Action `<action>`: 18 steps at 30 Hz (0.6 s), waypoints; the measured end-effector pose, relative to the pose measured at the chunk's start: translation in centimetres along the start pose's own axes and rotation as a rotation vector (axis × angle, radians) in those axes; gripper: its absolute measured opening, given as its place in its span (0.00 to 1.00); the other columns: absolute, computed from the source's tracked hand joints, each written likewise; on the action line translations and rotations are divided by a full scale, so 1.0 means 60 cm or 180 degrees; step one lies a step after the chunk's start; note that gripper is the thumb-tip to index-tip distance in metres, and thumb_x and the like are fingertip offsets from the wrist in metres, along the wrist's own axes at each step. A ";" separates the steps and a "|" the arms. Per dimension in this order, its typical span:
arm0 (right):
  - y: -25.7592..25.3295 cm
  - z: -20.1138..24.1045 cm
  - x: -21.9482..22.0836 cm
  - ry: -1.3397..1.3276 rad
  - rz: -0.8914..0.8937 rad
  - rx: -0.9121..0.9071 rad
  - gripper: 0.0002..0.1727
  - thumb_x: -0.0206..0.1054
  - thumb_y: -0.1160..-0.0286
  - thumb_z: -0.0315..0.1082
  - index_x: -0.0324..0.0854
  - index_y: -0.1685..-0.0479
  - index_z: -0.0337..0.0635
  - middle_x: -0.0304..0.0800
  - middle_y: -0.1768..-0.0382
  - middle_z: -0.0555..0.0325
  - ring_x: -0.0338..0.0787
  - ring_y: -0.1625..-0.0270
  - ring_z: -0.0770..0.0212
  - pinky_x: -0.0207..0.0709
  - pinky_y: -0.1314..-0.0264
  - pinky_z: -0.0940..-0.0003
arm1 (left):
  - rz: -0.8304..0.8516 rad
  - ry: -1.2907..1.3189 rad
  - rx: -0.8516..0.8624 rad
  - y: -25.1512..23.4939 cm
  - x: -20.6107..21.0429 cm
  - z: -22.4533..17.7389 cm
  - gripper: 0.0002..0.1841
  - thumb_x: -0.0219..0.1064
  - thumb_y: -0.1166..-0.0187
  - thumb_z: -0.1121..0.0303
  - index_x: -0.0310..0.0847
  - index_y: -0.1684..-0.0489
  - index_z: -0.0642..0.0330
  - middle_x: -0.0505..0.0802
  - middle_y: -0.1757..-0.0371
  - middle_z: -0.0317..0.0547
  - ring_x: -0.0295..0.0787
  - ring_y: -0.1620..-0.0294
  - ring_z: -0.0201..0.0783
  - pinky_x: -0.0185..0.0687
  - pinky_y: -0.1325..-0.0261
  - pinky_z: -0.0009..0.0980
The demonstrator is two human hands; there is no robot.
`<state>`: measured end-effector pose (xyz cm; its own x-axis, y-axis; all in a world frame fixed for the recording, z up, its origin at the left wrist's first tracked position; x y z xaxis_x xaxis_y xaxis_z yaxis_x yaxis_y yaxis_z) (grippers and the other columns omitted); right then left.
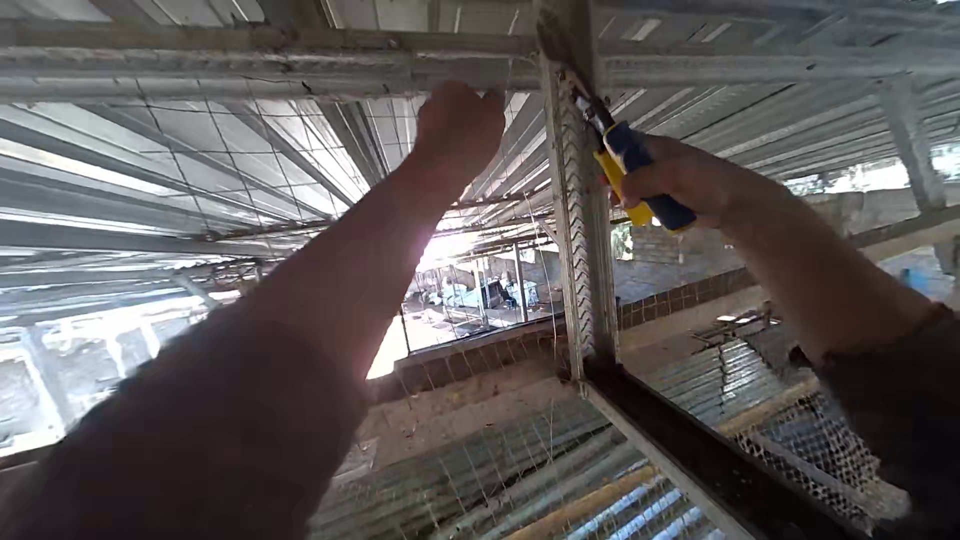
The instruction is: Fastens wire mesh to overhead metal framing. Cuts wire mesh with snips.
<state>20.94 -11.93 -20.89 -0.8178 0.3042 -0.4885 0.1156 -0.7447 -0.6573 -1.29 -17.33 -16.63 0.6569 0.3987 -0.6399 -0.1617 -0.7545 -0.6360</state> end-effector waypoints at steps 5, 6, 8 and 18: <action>-0.028 -0.023 -0.002 0.0045 0.0231 0.0200 0.35 0.66 0.38 0.29 0.69 0.22 0.45 0.83 0.55 0.55 0.82 0.63 0.65 0.78 0.62 0.66 | -0.0520 0.0382 0.0471 -0.221 0.053 0.059 0.32 0.56 0.11 0.45 0.81 0.41 0.74 0.88 0.42 0.68 0.88 0.41 0.58 0.80 0.34 0.58; -0.032 -0.025 -0.004 0.0058 0.0253 0.0217 0.35 0.66 0.37 0.30 0.69 0.22 0.45 0.83 0.55 0.55 0.82 0.62 0.65 0.78 0.61 0.66 | -0.0475 0.0509 0.0460 -0.234 0.058 0.058 0.31 0.57 0.11 0.46 0.81 0.39 0.73 0.89 0.40 0.66 0.90 0.40 0.55 0.82 0.33 0.55; -0.038 -0.026 -0.005 0.0102 0.0249 0.0204 0.32 0.66 0.38 0.30 0.71 0.27 0.44 0.83 0.55 0.55 0.83 0.62 0.65 0.78 0.61 0.65 | -0.0431 0.0855 0.0462 -0.247 0.067 0.057 0.26 0.59 0.10 0.50 0.81 0.38 0.70 0.90 0.44 0.59 0.92 0.48 0.47 0.86 0.39 0.46; -0.045 0.001 -0.020 0.0204 0.0321 0.0107 0.26 0.66 0.38 0.30 0.76 0.34 0.44 0.85 0.58 0.58 0.85 0.64 0.67 0.79 0.64 0.70 | -0.0431 0.1786 0.0396 -0.245 0.044 0.051 0.09 0.51 0.09 0.67 0.75 0.45 0.59 0.73 0.69 0.39 0.66 0.79 0.32 0.65 0.76 0.28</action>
Point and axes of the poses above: each hand's wrist, its own y-axis away from the middle knuckle, its own x-axis out of the palm, z = x × y, the point moved 3 cm from there along -y, towards the middle knuckle
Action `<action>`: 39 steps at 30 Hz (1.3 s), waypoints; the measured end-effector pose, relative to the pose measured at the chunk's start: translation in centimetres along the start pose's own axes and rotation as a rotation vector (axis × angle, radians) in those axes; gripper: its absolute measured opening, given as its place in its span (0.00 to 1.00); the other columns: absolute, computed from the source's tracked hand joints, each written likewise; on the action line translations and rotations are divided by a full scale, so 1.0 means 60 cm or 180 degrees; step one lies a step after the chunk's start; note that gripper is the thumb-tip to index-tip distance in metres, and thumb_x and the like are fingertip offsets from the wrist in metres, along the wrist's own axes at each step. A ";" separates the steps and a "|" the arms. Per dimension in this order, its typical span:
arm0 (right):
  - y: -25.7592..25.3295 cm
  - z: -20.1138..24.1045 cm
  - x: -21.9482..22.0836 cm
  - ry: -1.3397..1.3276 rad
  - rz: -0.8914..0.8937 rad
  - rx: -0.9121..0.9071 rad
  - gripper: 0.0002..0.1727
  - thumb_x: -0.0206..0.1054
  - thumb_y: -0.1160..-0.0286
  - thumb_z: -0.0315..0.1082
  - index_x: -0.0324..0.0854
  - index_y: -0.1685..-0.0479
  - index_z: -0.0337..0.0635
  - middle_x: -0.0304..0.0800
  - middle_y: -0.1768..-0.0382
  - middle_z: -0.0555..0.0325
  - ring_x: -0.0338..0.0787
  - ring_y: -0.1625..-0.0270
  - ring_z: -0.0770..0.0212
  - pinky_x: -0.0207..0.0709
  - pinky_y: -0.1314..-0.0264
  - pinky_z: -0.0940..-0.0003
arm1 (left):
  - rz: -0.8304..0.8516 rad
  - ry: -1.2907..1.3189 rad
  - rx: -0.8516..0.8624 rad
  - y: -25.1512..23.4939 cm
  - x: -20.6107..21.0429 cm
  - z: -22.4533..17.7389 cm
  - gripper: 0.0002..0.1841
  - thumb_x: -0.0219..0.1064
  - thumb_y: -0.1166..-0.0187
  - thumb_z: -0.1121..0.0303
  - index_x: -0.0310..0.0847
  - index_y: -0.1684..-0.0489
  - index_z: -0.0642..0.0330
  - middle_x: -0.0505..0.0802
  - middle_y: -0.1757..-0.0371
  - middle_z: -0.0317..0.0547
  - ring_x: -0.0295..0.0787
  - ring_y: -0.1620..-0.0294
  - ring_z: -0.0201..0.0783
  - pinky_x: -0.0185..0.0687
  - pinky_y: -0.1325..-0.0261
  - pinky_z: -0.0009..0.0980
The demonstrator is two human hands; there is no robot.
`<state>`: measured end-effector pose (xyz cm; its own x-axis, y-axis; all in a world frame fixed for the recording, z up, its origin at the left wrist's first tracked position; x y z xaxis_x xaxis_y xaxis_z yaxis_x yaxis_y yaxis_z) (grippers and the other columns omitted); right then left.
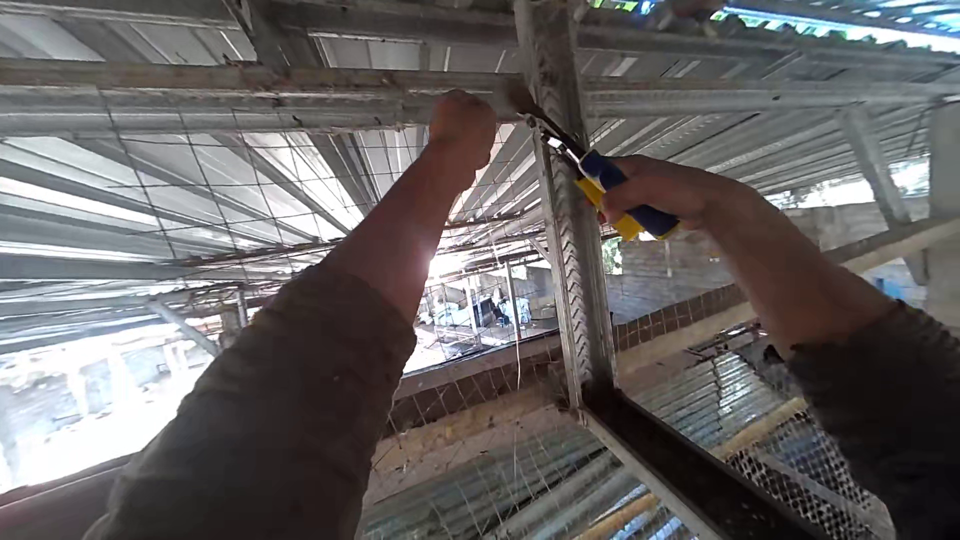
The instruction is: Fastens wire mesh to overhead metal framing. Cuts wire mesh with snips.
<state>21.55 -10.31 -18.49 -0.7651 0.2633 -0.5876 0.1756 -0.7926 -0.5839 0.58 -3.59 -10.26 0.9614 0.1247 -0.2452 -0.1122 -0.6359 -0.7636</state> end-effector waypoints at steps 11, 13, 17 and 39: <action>-0.002 0.021 0.014 -0.0048 0.0065 0.0076 0.19 0.64 0.36 0.31 0.78 0.42 0.44 0.86 0.65 0.60 0.84 0.71 0.69 0.78 0.70 0.72 | -0.0187 -0.0252 0.0051 0.006 -0.004 -0.011 0.10 0.56 0.11 0.65 0.80 0.47 0.59 0.77 0.65 0.43 0.71 0.72 0.36 0.71 0.68 0.35; -0.002 0.025 0.016 -0.0028 0.0074 0.0052 0.21 0.65 0.38 0.31 0.79 0.42 0.44 0.86 0.65 0.59 0.84 0.71 0.69 0.78 0.71 0.72 | -0.0223 -0.0267 0.0038 0.006 -0.004 -0.011 0.09 0.56 0.11 0.65 0.80 0.48 0.58 0.76 0.66 0.42 0.70 0.74 0.35 0.70 0.70 0.33; -0.005 0.031 0.022 -0.0036 0.0103 0.0024 0.22 0.65 0.35 0.29 0.78 0.38 0.43 0.86 0.61 0.58 0.83 0.69 0.68 0.78 0.69 0.72 | -0.0238 -0.0225 0.0052 0.007 -0.003 -0.012 0.10 0.55 0.10 0.64 0.80 0.49 0.58 0.76 0.66 0.41 0.70 0.74 0.34 0.69 0.71 0.31; 0.092 0.106 -0.071 0.1536 -0.0142 -0.0228 0.22 0.67 0.42 0.40 0.80 0.44 0.50 0.87 0.65 0.70 0.84 0.70 0.78 0.80 0.68 0.80 | 0.1570 0.0304 0.2514 0.010 -0.143 0.050 0.12 0.59 0.19 0.80 0.82 0.66 0.49 0.84 0.71 0.28 0.77 0.75 0.19 0.78 0.69 0.17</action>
<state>21.83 -19.29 -15.66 -0.4014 0.5345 -0.7438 0.2044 -0.7393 -0.6416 -8.48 -2.73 -10.43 0.7724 -0.1065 -0.6261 -0.6173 0.1057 -0.7796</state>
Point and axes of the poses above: each hand's wrist, its own y-axis away from the middle knuckle, its own x-axis out of the palm, z = x × y, the point moved 3 cm from there along -y, towards the middle knuckle
